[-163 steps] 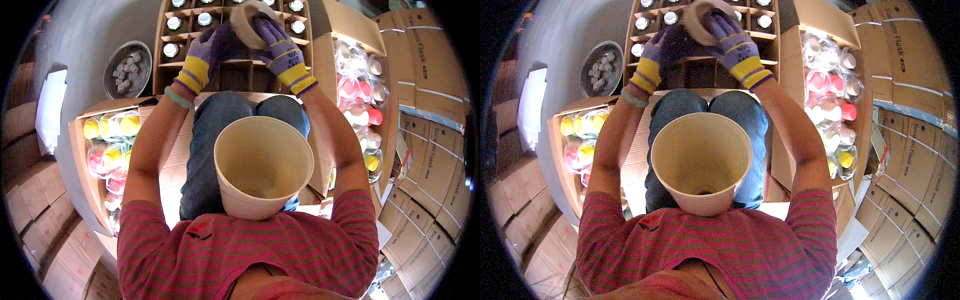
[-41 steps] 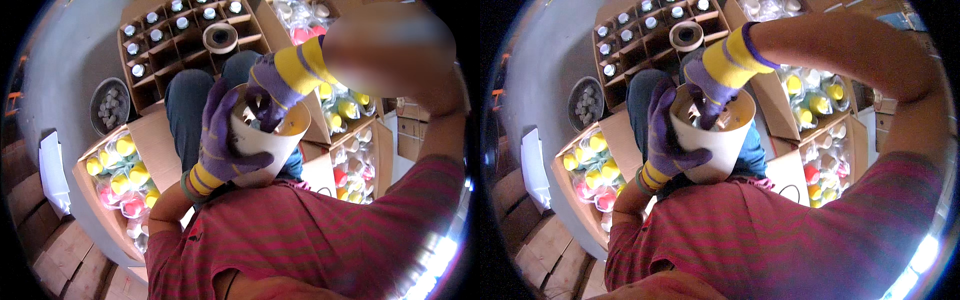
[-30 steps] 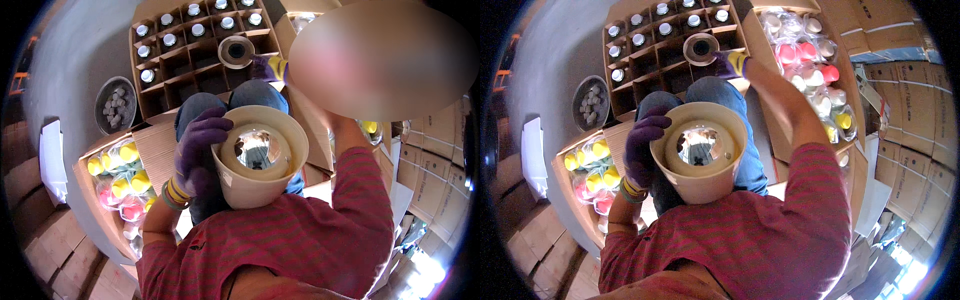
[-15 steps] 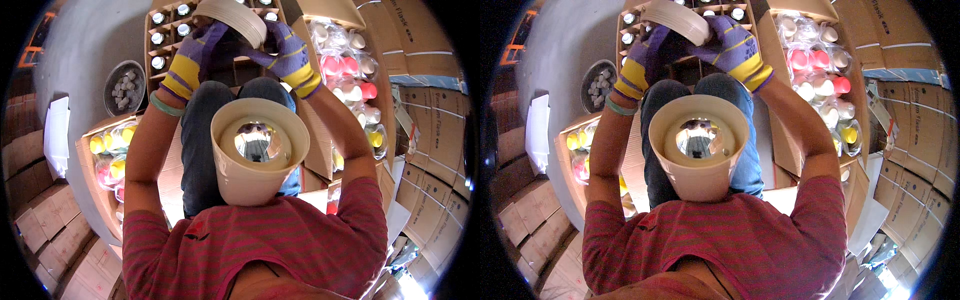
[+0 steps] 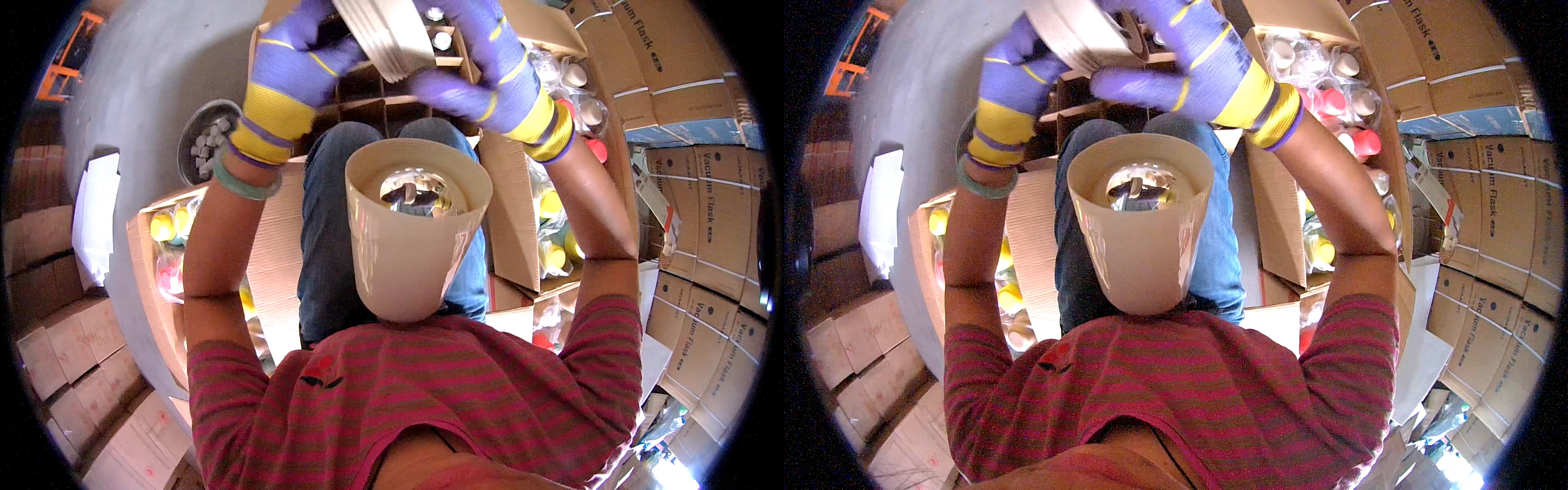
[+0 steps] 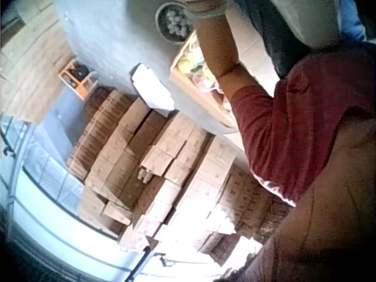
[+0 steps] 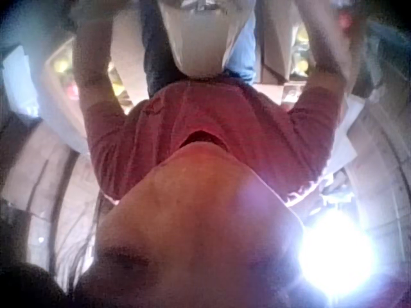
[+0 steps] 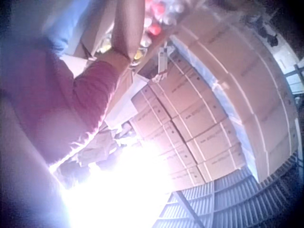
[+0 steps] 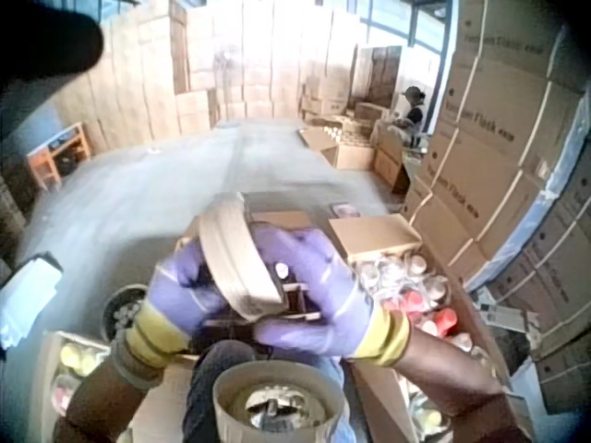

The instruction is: The person assembles vacuum flasks by inserting stainless steel liners into plastic outer shells, placing lids, and sealing them with plastic wrap. They handle multiple flasks one at a time and place the finished units into a cardboard box.

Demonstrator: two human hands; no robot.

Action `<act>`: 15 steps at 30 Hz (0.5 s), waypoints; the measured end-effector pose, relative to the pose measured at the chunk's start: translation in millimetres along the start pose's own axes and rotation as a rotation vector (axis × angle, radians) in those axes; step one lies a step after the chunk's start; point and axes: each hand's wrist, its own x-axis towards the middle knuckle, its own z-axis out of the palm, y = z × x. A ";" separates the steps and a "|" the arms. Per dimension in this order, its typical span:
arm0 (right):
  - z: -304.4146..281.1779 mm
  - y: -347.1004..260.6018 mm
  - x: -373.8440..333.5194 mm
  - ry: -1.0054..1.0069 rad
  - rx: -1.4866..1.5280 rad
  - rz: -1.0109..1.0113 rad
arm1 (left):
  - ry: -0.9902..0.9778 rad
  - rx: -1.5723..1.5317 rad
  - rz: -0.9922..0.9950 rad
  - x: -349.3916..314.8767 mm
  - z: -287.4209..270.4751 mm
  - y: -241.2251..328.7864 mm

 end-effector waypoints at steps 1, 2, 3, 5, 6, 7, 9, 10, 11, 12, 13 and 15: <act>6.3 8.5 0.8 0.055 -0.088 -0.092 | 0.010 0.028 0.033 -2.5 -1.1 0.6; 14.7 6.1 -3.1 0.088 0.055 -0.001 | 0.021 0.057 0.066 -4.3 -2.1 1.7; 23.8 3.4 -6.3 0.134 0.211 0.082 | 0.031 0.085 0.099 -5.5 -3.0 3.8; 34.0 -6.4 -1.0 0.223 0.471 0.217 | 0.041 0.344 0.106 -4.4 -1.7 22.1; 28.5 -11.0 2.3 0.210 0.548 0.291 | -0.012 0.551 0.218 -3.0 -4.9 20.6; 16.0 -10.6 2.0 0.163 0.570 0.374 | -0.066 0.752 0.336 -1.7 -10.0 20.6; 2.7 -1.3 -1.8 0.072 0.446 0.353 | -0.095 0.663 0.278 2.0 -1.5 29.7; 10.7 -3.9 -4.7 0.059 0.269 0.229 | -0.066 0.448 0.144 -0.2 -0.8 32.8; 19.1 -6.3 -8.1 0.068 0.075 0.112 | -0.034 0.228 0.009 -2.6 -0.8 33.7; 26.6 -8.6 -11.3 0.099 -0.114 0.001 | -0.001 0.006 -0.124 -5.5 0.4 35.1; 29.0 -13.5 -6.2 0.099 0.187 0.133 | 0.078 0.037 -0.028 -12.8 9.1 37.7; 22.1 -37.0 -0.1 0.165 0.636 0.393 | 0.059 0.581 0.342 -10.5 6.0 21.9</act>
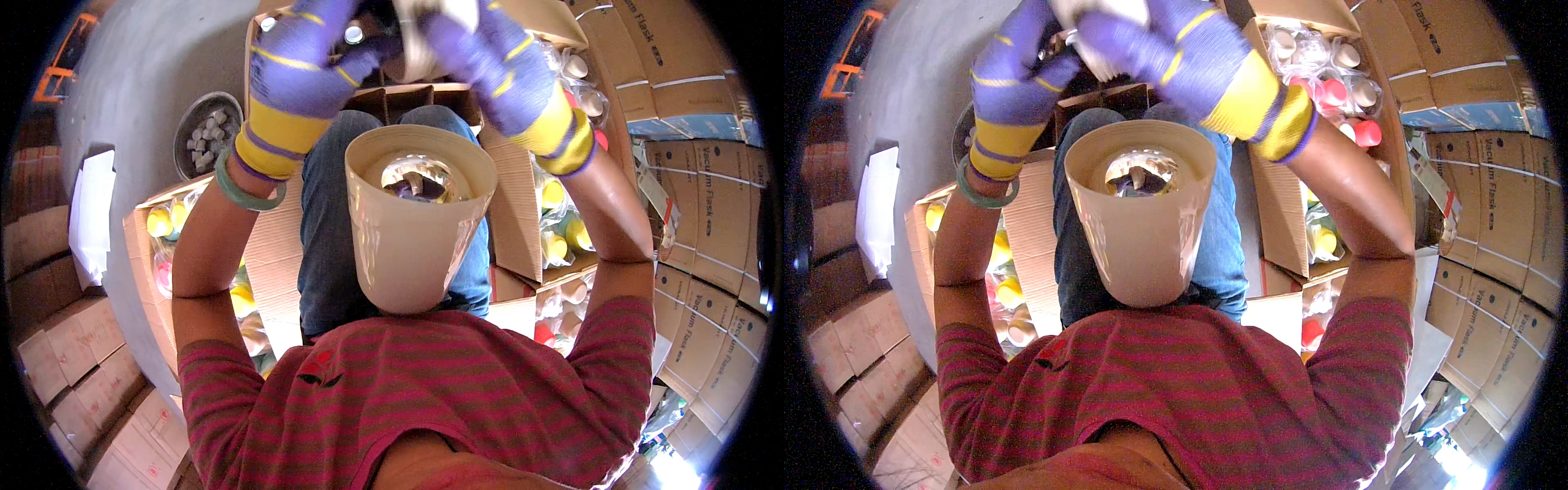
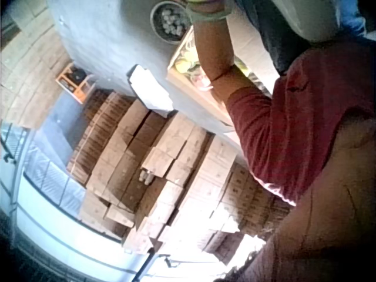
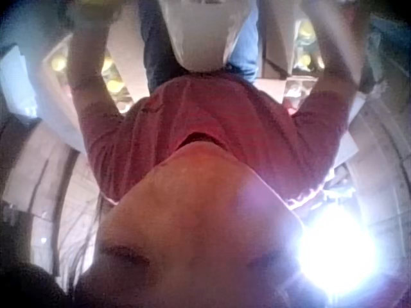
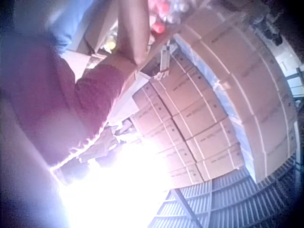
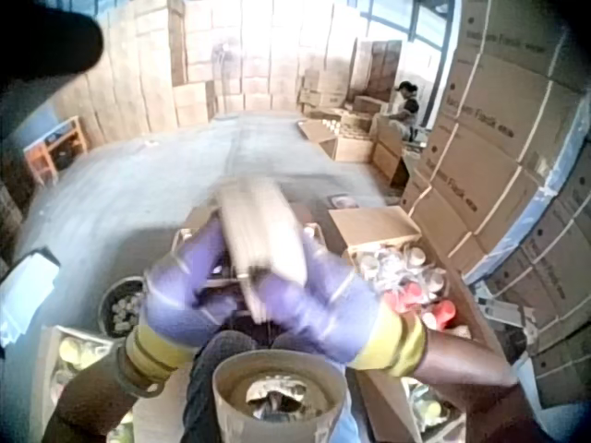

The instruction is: The person assembles vacuum flasks by inserting stainless steel liners into plastic outer shells, placing lids, and sealing them with plastic wrap. They handle multiple flasks one at a time and place the finished units into a cardboard box.

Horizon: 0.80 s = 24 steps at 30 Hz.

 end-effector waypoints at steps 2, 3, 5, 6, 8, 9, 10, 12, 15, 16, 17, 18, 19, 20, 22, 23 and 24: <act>-8.2 -25.6 4.5 0.047 0.166 0.303 | -0.108 0.293 0.271 4.6 -6.7 2.5; -14.2 -34.1 5.6 0.068 0.197 0.399 | -0.182 0.355 0.371 8.8 -11.3 5.5; -29.5 -30.4 -5.3 0.098 0.144 0.429 | -0.206 0.516 0.633 16.1 -20.1 2.7; -39.5 -21.0 -15.2 0.095 0.087 0.386 | -0.218 0.557 0.745 20.1 -24.9 6.5; -50.6 -9.9 -35.0 0.159 -0.086 0.361 | -0.048 0.387 0.776 8.5 -21.6 4.8; -54.9 -4.0 -43.6 0.184 -0.167 0.350 | -0.015 0.299 0.598 -8.8 -27.9 -5.8; -50.2 -15.4 -43.6 0.052 -0.248 0.251 | 0.115 0.082 0.438 -22.8 -26.0 -20.3; -56.1 -8.0 -44.5 -0.216 -0.393 -0.110 | 0.202 -0.300 0.136 -48.9 -11.0 -35.0; -57.4 -4.5 -41.8 -0.493 -0.388 -0.253 | 0.013 -0.909 -0.340 -81.8 9.7 -31.6; -55.7 -2.1 -44.8 -0.517 -0.432 -0.257 | -0.056 -0.941 -0.292 -78.7 16.9 -25.8; -54.3 0.9 -47.1 -0.543 -0.476 -0.265 | -0.126 -0.963 -0.265 -76.5 21.0 -22.2; -52.7 4.6 -48.7 -0.571 -0.517 -0.275 | -0.195 -0.982 -0.239 -74.7 24.7 -18.8; -51.2 6.8 -50.9 -0.569 -0.491 -0.251 | -0.264 -0.990 -0.233 -74.2 25.3 -16.9; -51.0 8.2 -50.8 -0.574 -0.457 -0.247 | -0.332 -0.998 -0.227 -74.3 26.0 -15.1; -50.7 10.4 -50.1 -0.580 -0.390 -0.240 | -0.330 -1.051 -0.265 -76.9 30.0 -14.8; -50.2 11.2 -50.1 -0.584 -0.396 -0.245 | -0.330 -1.077 -0.282 -78.5 32.9 -15.8; -49.6 12.0 -50.3 -0.587 -0.402 -0.250 | -0.309 -1.110 -0.280 -80.0 36.7 -17.2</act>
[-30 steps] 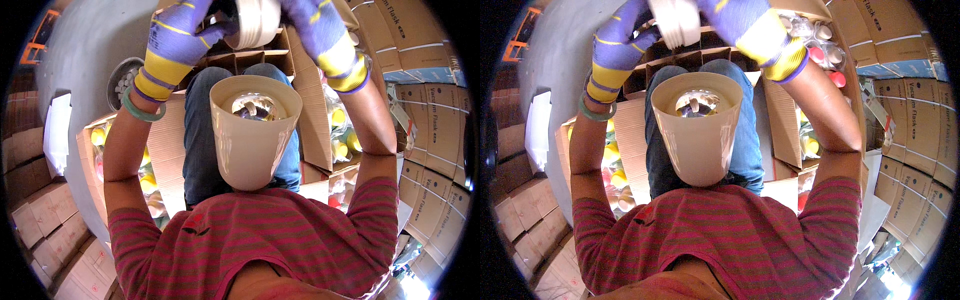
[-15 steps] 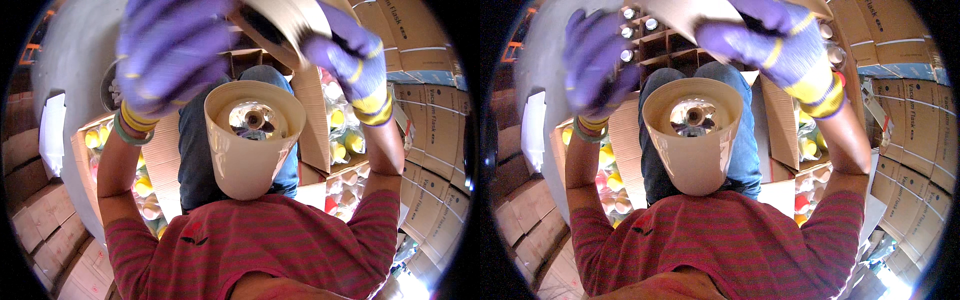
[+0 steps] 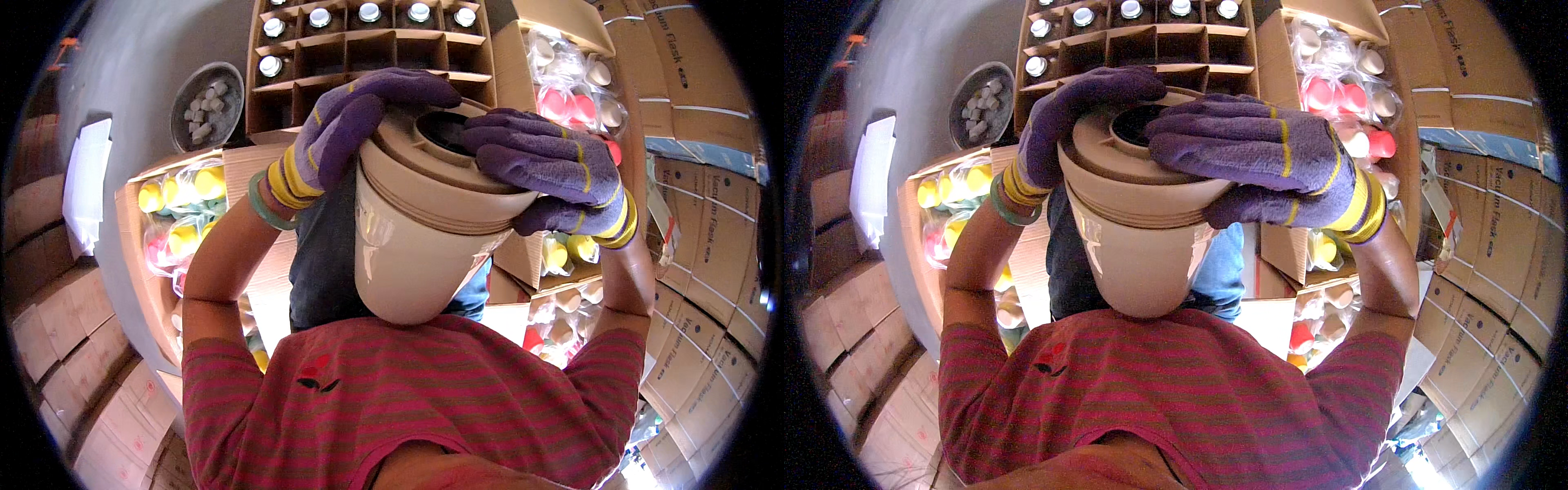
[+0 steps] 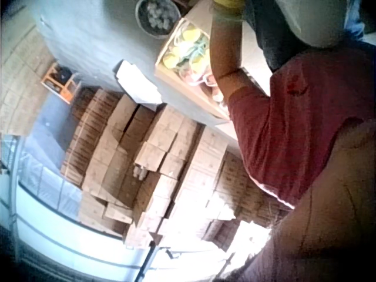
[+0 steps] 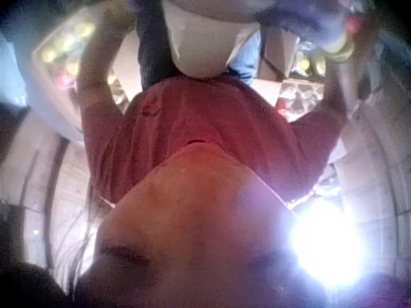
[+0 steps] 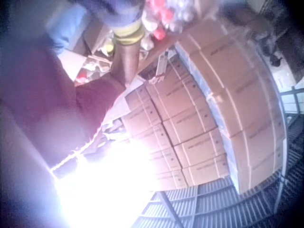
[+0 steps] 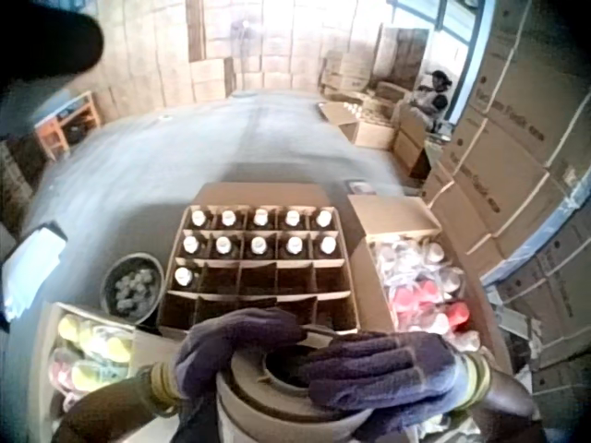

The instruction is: The person assembles vacuum flasks by inserting stainless steel liners into plastic outer shells, placing lids, and sealing them with plastic wrap. They handle multiple flasks one at a time and place the finished units into a cardboard box.

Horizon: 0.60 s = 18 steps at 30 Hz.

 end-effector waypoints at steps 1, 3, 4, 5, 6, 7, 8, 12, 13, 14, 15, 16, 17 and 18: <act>0.5 0.4 0.5 -0.002 -0.007 -0.006 | -0.009 0.031 0.032 1.9 -0.8 -1.1; 1.0 0.3 0.9 -0.016 -0.020 -0.009 | -0.028 0.092 0.094 3.3 -2.2 -1.1; 0.6 -0.2 0.2 -0.023 -0.028 -0.008 | -0.021 0.136 0.095 2.6 -1.6 0.1; 1.2 1.3 -0.5 -0.007 0.009 -0.019 | -0.013 0.181 0.097 1.4 -0.8 1.5; 3.4 5.1 -2.0 0.009 0.046 -0.031 | -0.006 0.227 0.097 0.2 0.3 3.5; 6.9 7.4 -6.9 0.031 0.077 -0.028 | -0.013 0.232 0.088 0.5 1.1 5.2; 12.8 10.1 -15.7 0.072 0.136 -0.001 | -0.015 0.240 0.079 -0.8 2.3 11.0; 51.2 35.7 -36.4 0.338 0.296 0.167 | 0.028 0.472 0.086 -1.5 22.6 37.8; 60.7 45.0 -41.3 0.364 0.351 0.222 | 0.023 0.560 0.069 -1.8 31.8 46.4; 71.4 50.1 -38.9 0.463 0.447 0.228 | 0.023 0.655 0.052 -3.6 40.7 58.8; 74.7 46.9 -38.8 0.496 0.397 0.236 | 0.023 0.748 0.038 -3.1 44.5 64.2; 76.5 41.3 -30.5 0.515 0.358 0.223 | 0.067 0.561 -0.001 -8.0 39.1 55.9; 75.5 33.2 -23.0 0.527 0.327 0.207 | 0.122 0.373 -0.029 -13.9 33.2 49.2; 67.1 18.3 -17.7 0.415 0.182 0.121 | 0.199 0.292 -0.114 -19.2 23.7 34.7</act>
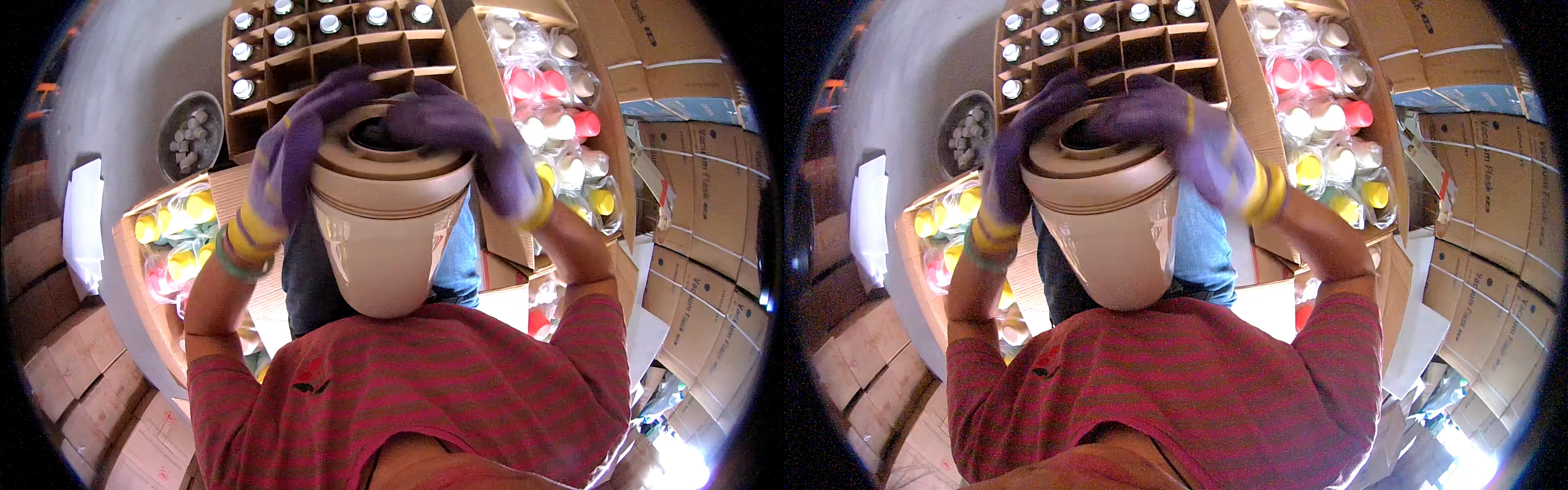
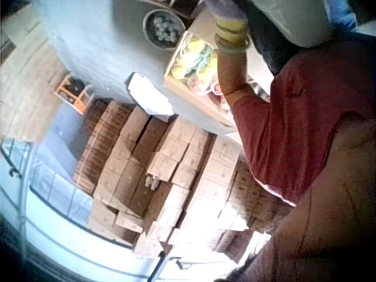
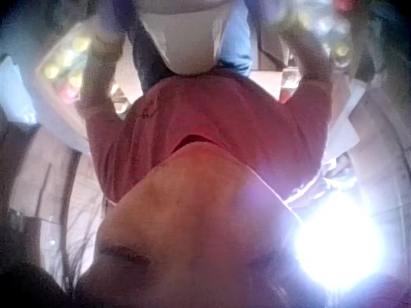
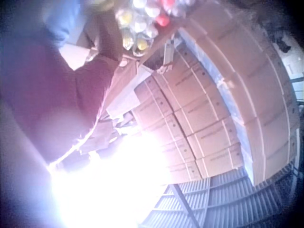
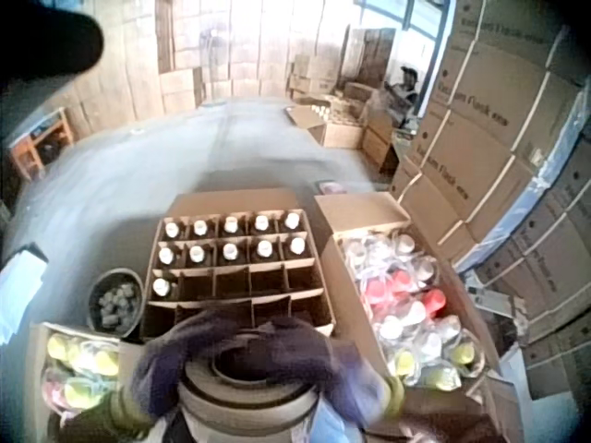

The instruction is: The person assembles vacuum flasks by inserting stainless steel liners into plastic outer shells, placing lids, and sealing them with plastic wrap. They handle multiple flasks one at a time and place the finished units into a cardboard box.

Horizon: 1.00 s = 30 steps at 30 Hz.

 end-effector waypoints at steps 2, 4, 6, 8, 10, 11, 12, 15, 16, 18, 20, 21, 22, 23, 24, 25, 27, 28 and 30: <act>0.7 -21.4 2.6 0.061 0.057 -0.034 | -0.010 0.368 0.063 -2.1 -31.6 -33.8; 2.4 -20.4 1.6 0.288 0.147 0.110 | 0.040 0.377 0.104 13.6 -40.7 -4.6; 6.3 12.3 1.5 0.236 0.081 0.210 | -0.002 -0.088 0.064 8.8 -22.1 27.9; 18.9 -5.1 5.4 0.146 0.035 0.132 | -0.108 0.001 0.074 0.9 -26.8 0.6; 15.8 -38.2 8.9 0.109 0.106 -0.011 | -0.115 0.100 0.036 4.6 -37.8 -30.5; 14.3 -28.5 3.6 0.237 0.087 0.087 | -0.126 0.146 0.039 13.6 -35.7 -25.3; 14.3 -14.6 -0.2 0.354 0.090 0.178 | -0.125 0.202 0.036 19.5 -35.9 -20.7; 29.8 19.4 -10.7 0.312 0.160 0.342 | -0.310 0.197 0.224 31.6 -12.2 34.8; 25.2 17.7 -2.6 0.191 -0.008 -0.092 | -0.203 -0.002 0.020 28.3 -19.4 9.5; 20.4 -2.5 -3.7 0.299 0.290 -0.058 | -0.103 0.192 0.043 30.9 -39.8 -17.6; 9.1 -1.3 8.4 0.523 0.088 0.183 | -0.037 -0.008 0.071 26.3 -28.7 5.7; 12.9 25.6 -1.6 0.426 0.271 0.244 | -0.076 -0.017 0.109 22.4 -14.4 31.6; 32.5 21.3 -6.6 0.419 0.354 0.295 | -0.178 -0.049 0.029 20.4 -9.7 41.8; 43.4 4.8 -0.2 0.388 0.433 0.345 | -0.227 0.128 0.161 19.0 -9.3 30.1; 22.8 -8.8 6.2 0.179 0.023 -0.136 | -0.167 0.051 0.078 23.0 -19.0 10.6; 23.6 -7.5 3.5 0.232 0.121 -0.110 | -0.129 -0.025 -0.002 31.5 -31.3 2.6; 27.9 -2.2 -2.3 0.335 0.317 -0.060 | -0.043 -0.184 0.088 14.6 -30.0 -1.7; 20.7 -8.3 7.0 0.418 0.048 0.135 | -0.043 -0.064 -0.017 15.5 -17.3 35.5; 28.8 12.1 4.8 0.306 0.151 0.111 | -0.197 0.075 0.273 20.4 -14.9 48.3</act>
